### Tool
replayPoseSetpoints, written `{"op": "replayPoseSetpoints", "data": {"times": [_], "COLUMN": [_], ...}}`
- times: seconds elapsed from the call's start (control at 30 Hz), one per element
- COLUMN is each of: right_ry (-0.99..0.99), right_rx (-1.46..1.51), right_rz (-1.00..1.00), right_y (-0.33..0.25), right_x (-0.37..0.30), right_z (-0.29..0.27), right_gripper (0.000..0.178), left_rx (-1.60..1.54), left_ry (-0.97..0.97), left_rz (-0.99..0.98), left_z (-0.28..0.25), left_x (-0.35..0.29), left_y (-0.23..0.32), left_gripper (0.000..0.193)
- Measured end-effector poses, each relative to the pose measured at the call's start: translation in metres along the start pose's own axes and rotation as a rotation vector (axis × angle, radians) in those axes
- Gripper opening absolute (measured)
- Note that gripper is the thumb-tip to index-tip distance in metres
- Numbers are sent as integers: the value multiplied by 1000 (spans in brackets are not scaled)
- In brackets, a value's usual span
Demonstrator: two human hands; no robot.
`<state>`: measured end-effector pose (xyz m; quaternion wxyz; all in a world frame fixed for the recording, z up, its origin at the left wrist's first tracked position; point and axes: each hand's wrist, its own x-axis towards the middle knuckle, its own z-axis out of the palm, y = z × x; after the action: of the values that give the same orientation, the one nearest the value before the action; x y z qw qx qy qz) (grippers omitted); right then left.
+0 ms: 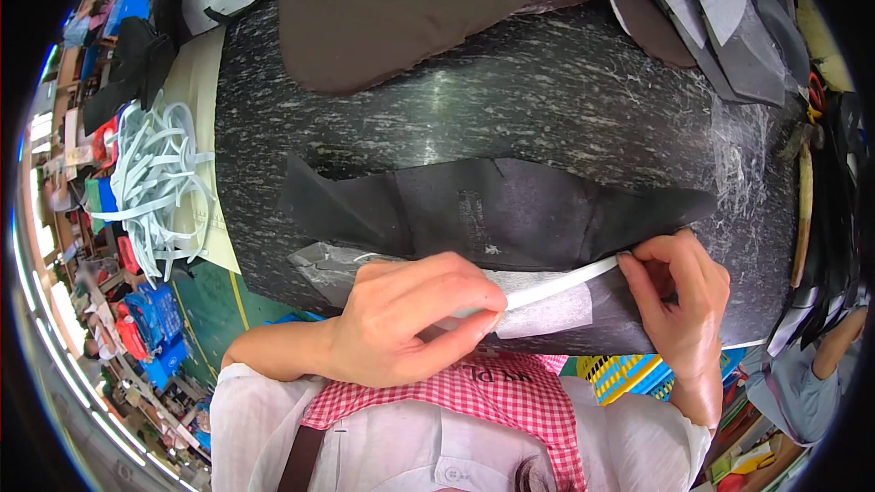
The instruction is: Assembling shoe upper components by hammering edges and applying reinforcement strips.
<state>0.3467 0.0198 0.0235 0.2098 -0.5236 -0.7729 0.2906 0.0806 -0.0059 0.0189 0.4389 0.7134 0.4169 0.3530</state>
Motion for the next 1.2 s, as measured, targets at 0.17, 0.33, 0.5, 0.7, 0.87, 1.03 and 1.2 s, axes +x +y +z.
{"op": "replayPoseSetpoints", "data": {"times": [0.17,0.33,0.5,0.7,0.87,1.03,1.2], "right_ry": [179,38,-77,-154,-173,-183,-241], "right_rx": [-238,-504,-249,-250,-308,-337,-314], "right_rz": [-410,-597,-784,-681,-689,-660,-708], "right_y": [4,-6,-23,-31,-40,-44,-53], "right_x": [5,8,2,7,15,22,32], "right_z": [1,2,22,28,33,42,50], "right_gripper": [30,39,28,35,40,47,48], "left_rx": [6,58,390,371,491,706,300], "left_ry": [4,-25,-62,166,20,-34,163], "left_rz": [-79,-160,-38,-21,-47,-18,-122], "left_z": [-4,1,1,-18,-18,-43,-57], "left_x": [2,9,-2,-20,-20,-34,-41], "left_y": [-2,-2,7,-3,-5,1,-15], "left_gripper": [17,16,18,15,19,14,18]}}
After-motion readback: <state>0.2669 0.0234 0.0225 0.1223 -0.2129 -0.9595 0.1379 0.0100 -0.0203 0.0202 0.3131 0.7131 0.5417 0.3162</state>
